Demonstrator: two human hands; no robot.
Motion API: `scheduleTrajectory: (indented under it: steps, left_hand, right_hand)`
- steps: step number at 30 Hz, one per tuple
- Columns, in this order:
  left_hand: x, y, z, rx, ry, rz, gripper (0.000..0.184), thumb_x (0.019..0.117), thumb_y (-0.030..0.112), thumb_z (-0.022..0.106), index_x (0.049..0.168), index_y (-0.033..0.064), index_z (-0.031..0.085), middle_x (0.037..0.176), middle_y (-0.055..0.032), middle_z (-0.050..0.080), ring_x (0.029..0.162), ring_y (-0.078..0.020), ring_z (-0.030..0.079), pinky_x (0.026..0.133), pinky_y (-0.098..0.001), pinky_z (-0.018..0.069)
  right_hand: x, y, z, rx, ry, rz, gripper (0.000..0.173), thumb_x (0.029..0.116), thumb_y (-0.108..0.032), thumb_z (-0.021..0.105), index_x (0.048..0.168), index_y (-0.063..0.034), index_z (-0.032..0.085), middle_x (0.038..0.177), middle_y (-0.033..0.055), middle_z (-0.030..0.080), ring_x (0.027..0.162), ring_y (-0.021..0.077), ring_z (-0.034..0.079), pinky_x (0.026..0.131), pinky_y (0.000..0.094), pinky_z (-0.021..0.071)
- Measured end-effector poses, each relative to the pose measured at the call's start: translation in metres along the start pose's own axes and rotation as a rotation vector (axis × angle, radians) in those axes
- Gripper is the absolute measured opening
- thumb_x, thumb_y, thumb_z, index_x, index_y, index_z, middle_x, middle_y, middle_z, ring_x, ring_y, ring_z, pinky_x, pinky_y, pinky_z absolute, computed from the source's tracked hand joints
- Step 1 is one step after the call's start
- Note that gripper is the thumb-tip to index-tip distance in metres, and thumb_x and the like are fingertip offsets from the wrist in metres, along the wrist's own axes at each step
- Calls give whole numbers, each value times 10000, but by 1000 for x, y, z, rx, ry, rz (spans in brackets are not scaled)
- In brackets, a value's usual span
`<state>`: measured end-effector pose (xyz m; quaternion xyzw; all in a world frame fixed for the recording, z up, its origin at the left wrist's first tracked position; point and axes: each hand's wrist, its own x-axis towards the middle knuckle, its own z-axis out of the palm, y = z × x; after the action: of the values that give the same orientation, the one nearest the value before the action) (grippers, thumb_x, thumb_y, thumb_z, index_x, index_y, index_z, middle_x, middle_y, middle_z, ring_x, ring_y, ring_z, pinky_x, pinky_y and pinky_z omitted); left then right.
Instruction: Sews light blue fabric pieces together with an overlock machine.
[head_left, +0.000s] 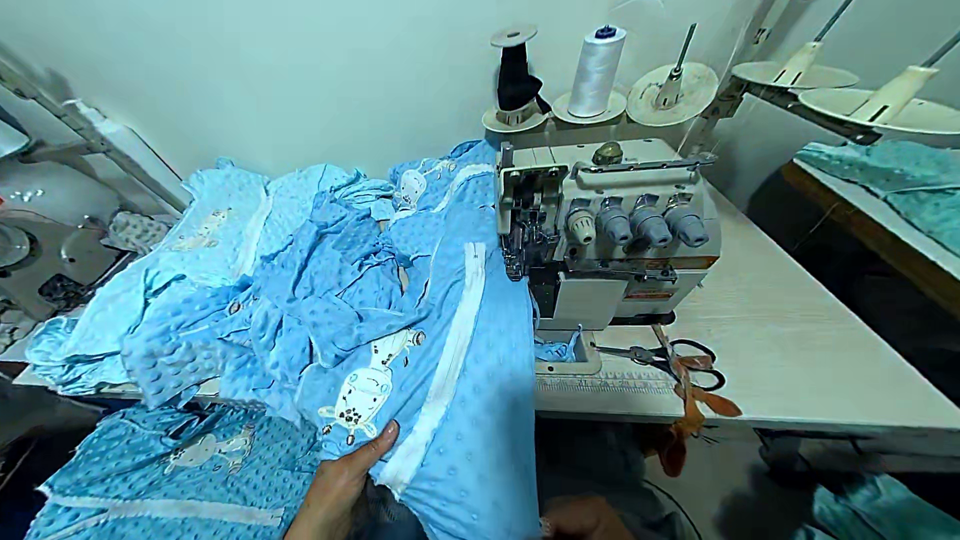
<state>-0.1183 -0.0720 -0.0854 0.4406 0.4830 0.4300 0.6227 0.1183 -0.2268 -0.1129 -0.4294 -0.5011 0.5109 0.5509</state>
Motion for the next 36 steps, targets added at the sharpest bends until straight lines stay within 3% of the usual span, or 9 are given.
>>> scheduleTrajectory:
  steps: [5, 9, 14, 20, 23, 29, 31, 33, 36]
  left_hand:
    - [31, 24, 5, 366, 46, 157, 354, 954, 233, 641, 1221, 4, 604, 1002, 27, 737, 940, -23, 716, 865, -227, 604]
    - [47, 50, 11, 636, -1, 64, 378, 1005, 398, 584, 1191, 81, 672, 962, 36, 749, 898, -30, 722, 821, -272, 611]
    - [72, 81, 27, 759, -81, -60, 384, 1071, 401, 501, 937, 107, 708, 678, 34, 693, 562, -53, 655, 540, -212, 552]
    - [111, 111, 44, 1015, -63, -92, 591, 1044, 555, 481, 764, 87, 708, 617, -4, 651, 553, -105, 617, 577, -305, 525]
    - [127, 131, 60, 1131, -78, -42, 686, 1034, 609, 451, 876, -3, 719, 784, -137, 685, 744, -269, 653, 748, -535, 526]
    - [175, 161, 94, 1306, -308, 273, 616, 1058, 514, 489, 1039, -59, 712, 1021, -256, 695, 1044, -401, 654, 922, -661, 448]
    - [193, 168, 107, 1332, -404, 501, 506, 1056, 436, 541, 1089, -42, 704, 1060, -236, 693, 1063, -370, 647, 944, -626, 449]
    - [220, 169, 117, 1384, -425, 760, 530, 1007, 494, 579, 1081, -14, 710, 1081, -226, 697, 1101, -376, 653, 973, -641, 462]
    - [240, 176, 138, 1510, -296, 1130, 688, 968, 616, 504, 975, -45, 695, 1005, -306, 693, 1021, -505, 675, 842, -713, 490]
  right_hand:
    - [30, -8, -7, 37, 66, -23, 163, 933, -99, 718, 788, -24, 721, 750, -37, 691, 677, -38, 614, 620, 162, 525]
    - [50, -8, -19, 62, 113, -44, 158, 943, -135, 717, 799, -71, 733, 753, -66, 692, 672, -37, 623, 615, 164, 541]
    - [75, -11, -39, 47, 176, -81, 187, 942, -217, 732, 766, -159, 713, 683, -137, 646, 612, -89, 570, 564, 111, 489]
    - [112, -23, -54, -27, 262, -35, 212, 903, -216, 756, 708, -143, 717, 607, -102, 623, 539, -52, 558, 515, 122, 476]
    - [129, -30, -60, -88, 293, -10, 196, 908, -189, 740, 721, -132, 722, 600, -69, 627, 517, -22, 554, 494, 141, 472]
    - [148, -61, -61, -219, 437, 125, 145, 908, -76, 752, 766, -69, 723, 599, -2, 637, 475, 42, 553, 464, 188, 476]
    - [151, -70, -57, -201, 473, 207, 139, 902, -48, 765, 774, -42, 712, 621, 21, 651, 490, 65, 585, 484, 201, 511]
    - [151, -71, -54, -164, 513, 250, 126, 897, -45, 772, 786, -32, 715, 642, 36, 663, 504, 84, 606, 502, 216, 539]
    - [150, -62, -52, -149, 575, 207, 130, 876, -68, 798, 775, -41, 721, 636, 40, 662, 498, 81, 587, 480, 209, 506]
